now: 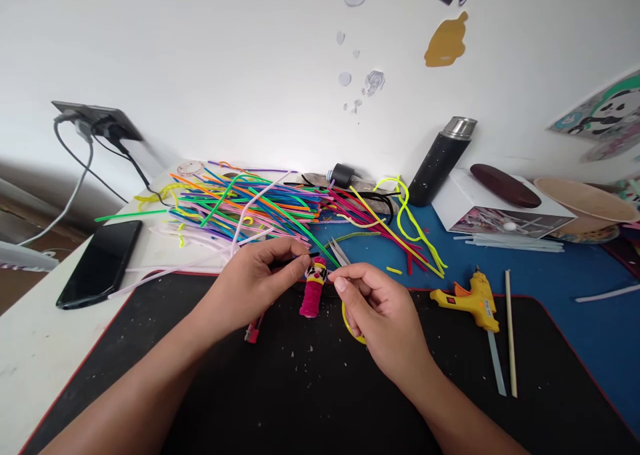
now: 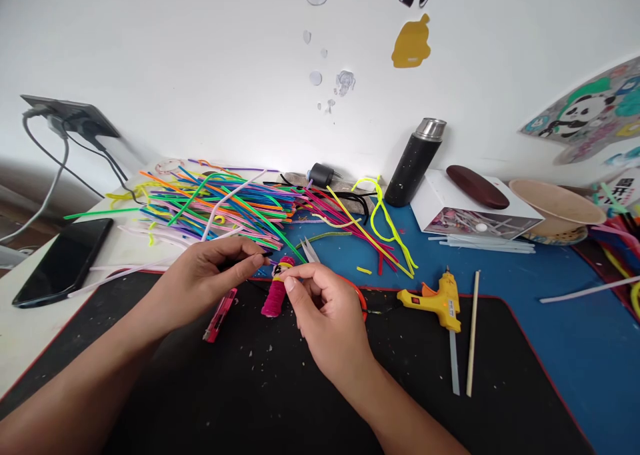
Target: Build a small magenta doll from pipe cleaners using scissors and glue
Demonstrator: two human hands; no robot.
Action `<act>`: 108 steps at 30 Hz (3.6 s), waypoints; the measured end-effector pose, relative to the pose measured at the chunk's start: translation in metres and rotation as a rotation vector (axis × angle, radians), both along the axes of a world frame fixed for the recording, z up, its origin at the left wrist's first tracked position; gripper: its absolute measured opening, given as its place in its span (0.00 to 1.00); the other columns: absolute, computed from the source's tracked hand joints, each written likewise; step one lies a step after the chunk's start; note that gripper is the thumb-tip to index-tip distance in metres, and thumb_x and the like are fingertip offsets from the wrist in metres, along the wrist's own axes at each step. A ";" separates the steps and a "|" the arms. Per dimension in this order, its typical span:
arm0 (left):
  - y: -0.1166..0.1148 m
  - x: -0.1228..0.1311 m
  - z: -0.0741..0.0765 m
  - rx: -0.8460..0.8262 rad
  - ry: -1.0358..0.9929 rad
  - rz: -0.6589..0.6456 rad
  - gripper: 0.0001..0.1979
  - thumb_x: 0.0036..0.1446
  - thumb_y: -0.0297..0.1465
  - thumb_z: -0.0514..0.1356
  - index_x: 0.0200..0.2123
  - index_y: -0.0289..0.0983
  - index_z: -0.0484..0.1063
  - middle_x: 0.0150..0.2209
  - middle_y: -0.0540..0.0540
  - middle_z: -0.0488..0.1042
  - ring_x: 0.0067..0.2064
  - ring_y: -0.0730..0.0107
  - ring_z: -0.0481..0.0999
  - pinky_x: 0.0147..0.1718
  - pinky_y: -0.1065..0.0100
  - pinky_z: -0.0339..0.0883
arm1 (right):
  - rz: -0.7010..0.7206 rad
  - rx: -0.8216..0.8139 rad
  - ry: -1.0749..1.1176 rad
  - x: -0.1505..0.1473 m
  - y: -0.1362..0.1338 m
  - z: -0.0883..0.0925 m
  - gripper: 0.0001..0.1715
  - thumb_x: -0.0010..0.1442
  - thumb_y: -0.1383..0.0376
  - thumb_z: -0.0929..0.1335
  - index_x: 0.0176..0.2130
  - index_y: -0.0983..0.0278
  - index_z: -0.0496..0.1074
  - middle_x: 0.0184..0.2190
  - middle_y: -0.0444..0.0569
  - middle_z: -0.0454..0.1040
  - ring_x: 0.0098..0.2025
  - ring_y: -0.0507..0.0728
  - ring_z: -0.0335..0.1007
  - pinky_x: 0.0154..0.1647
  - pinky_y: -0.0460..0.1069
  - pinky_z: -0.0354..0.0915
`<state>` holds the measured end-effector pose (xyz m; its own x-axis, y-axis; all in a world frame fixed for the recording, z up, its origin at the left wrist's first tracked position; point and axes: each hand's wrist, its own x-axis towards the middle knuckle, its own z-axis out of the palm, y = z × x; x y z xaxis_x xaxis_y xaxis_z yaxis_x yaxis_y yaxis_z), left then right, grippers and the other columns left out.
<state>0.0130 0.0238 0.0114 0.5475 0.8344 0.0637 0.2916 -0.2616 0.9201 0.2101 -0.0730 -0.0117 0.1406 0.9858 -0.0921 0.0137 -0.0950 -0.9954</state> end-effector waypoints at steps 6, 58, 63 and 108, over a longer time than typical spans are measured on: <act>0.000 0.000 -0.003 -0.017 -0.004 -0.013 0.11 0.70 0.38 0.62 0.38 0.39 0.79 0.34 0.52 0.80 0.38 0.69 0.76 0.39 0.71 0.69 | 0.007 0.015 0.004 -0.001 0.002 0.003 0.17 0.71 0.52 0.71 0.42 0.63 0.79 0.17 0.36 0.62 0.19 0.50 0.56 0.19 0.45 0.51; 0.025 -0.005 -0.026 0.018 -0.066 0.085 0.19 0.64 0.49 0.61 0.32 0.39 0.77 0.32 0.47 0.81 0.38 0.59 0.78 0.39 0.64 0.69 | 0.112 -0.166 -1.157 0.048 -0.037 0.001 0.15 0.73 0.57 0.69 0.53 0.60 0.79 0.43 0.51 0.83 0.40 0.63 0.81 0.41 0.54 0.70; 0.025 -0.006 -0.027 0.033 -0.065 0.089 0.19 0.65 0.48 0.61 0.32 0.39 0.78 0.32 0.47 0.81 0.37 0.59 0.79 0.36 0.65 0.70 | 0.192 -0.235 -1.320 0.038 -0.039 -0.001 0.16 0.71 0.61 0.72 0.56 0.60 0.79 0.54 0.56 0.81 0.57 0.68 0.79 0.50 0.56 0.72; 0.020 -0.002 -0.031 0.071 -0.068 0.041 0.15 0.65 0.45 0.62 0.34 0.41 0.80 0.34 0.48 0.84 0.39 0.59 0.80 0.39 0.65 0.73 | 0.276 -0.514 -0.465 0.049 -0.098 0.013 0.11 0.59 0.69 0.72 0.42 0.60 0.69 0.27 0.36 0.66 0.30 0.52 0.59 0.31 0.46 0.55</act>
<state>0.0113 0.0434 -0.0192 0.5054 0.8480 0.1597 0.2407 -0.3163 0.9176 0.2587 -0.1706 0.0013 0.0318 0.8394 -0.5425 0.5135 -0.4794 -0.7117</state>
